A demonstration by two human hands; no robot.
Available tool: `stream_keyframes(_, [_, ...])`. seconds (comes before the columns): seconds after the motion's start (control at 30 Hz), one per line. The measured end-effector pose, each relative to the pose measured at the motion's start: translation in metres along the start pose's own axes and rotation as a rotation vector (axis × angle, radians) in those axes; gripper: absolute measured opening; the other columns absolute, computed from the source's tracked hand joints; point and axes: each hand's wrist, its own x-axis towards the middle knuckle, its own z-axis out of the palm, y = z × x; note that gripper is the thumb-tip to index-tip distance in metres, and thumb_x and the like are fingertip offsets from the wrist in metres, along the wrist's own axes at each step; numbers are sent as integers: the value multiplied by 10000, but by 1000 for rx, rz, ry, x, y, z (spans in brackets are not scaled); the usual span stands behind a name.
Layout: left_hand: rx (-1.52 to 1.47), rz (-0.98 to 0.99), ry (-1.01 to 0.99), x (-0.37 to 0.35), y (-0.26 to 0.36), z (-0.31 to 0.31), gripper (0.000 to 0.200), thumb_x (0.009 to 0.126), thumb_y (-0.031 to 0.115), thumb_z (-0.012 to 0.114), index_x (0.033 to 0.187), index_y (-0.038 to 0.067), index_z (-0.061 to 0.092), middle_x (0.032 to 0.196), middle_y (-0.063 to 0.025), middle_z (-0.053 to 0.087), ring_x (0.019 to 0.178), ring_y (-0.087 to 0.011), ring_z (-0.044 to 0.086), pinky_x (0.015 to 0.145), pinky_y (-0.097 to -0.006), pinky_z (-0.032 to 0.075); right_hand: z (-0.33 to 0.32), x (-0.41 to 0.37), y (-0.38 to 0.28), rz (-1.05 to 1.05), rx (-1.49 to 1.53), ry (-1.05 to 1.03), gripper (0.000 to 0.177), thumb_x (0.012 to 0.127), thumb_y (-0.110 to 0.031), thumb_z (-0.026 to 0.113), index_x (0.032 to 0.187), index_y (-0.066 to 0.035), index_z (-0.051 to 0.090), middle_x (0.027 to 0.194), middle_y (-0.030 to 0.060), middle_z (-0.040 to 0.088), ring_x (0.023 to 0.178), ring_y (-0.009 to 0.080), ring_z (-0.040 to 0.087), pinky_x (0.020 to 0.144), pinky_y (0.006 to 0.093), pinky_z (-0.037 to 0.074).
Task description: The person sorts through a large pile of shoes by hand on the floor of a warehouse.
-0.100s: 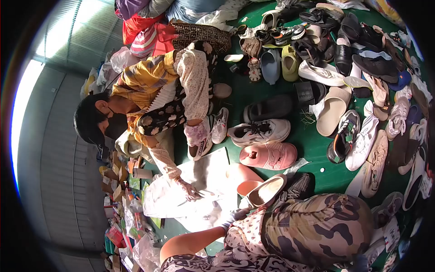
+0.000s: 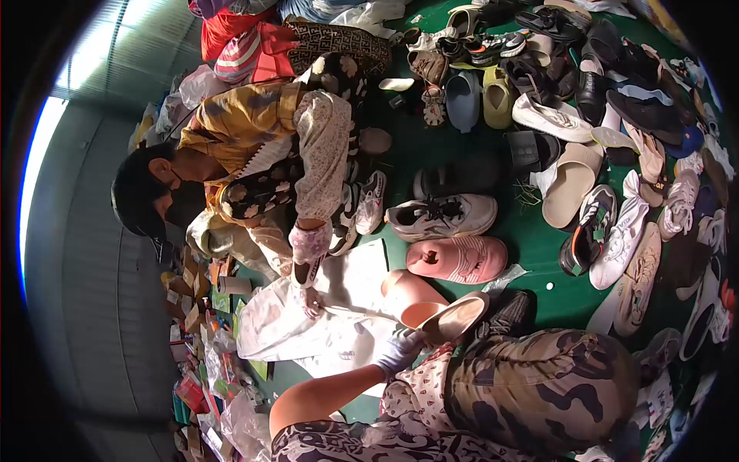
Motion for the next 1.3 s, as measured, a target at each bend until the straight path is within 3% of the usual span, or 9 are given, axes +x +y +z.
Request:
stream_keyframes(0.17, [85,3,360,42,-9,-2,280,794,137,614,1073,135,613,1039,-105,599,972,-320,562,870,-451,421,-49,15,48,184,-238,39,326,773,-318,590,1022,-113,634,926,94,664,932,275,616,805,484,451])
stream_keyframes(0.27, [79,-135,481,62,-27,-1,554,746,240,690,1260,143,506,1287,-142,485,1187,-328,450,967,-456,361,-114,41,25,-153,-350,442,234,680,-299,637,861,-153,608,839,70,619,808,261,599,726,416,422])
stream_keyframes(0.5, [-329,-464,119,58,-62,0,871,758,399,752,1390,-26,330,1381,-191,427,1271,-298,415,1051,-369,333,-175,165,-103,-599,-355,705,342,807,-289,554,1144,-230,550,1010,11,560,842,194,580,672,353,441])
stream_keyframes(0.6, [-363,-498,25,69,-61,-22,733,751,357,758,1319,3,461,1294,-197,510,1225,-290,469,1015,-365,377,-212,193,-196,-596,736,271,703,738,-501,705,1269,-100,481,1235,156,535,1068,331,557,898,425,454])
stream_keyframes(0.73, [-857,-497,84,69,-82,-22,542,778,215,721,1262,50,542,1106,-96,626,1077,-188,547,889,-332,454,-205,234,-262,-564,282,592,730,683,-456,736,1273,-110,485,1217,173,546,1086,405,509,921,484,421])
stream_keyframes(0.87, [-919,-427,173,70,-46,-44,385,813,98,666,1192,75,602,1011,-51,664,886,-140,602,808,-277,471,-181,250,-241,-434,706,671,533,695,-226,723,1186,-101,556,1060,141,635,1008,351,576,884,440,462])
stream_keyframes(0.97, [-41,-336,55,88,-34,-64,237,789,263,648,1017,232,702,981,-113,657,889,-316,606,859,-378,470,-176,245,-215,-382,1180,769,480,718,56,558,1191,-28,537,1087,126,616,1010,245,599,917,345,457])
stream_keyframes(1.2, [232,-344,-229,114,-42,-47,394,851,336,534,1236,257,560,1072,-123,642,1012,-373,566,881,-462,445,-194,209,-173,-35,1547,512,574,786,102,399,1329,-83,424,1132,119,562,606,88,549,469,192,488])
stream_keyframes(1.3, [189,-277,-228,107,-29,-45,637,782,460,633,1324,166,473,1208,-180,571,1131,-392,501,951,-461,402,-178,221,-165,9,1685,434,580,797,80,392,1351,-92,386,1101,143,569,550,138,559,439,262,535])
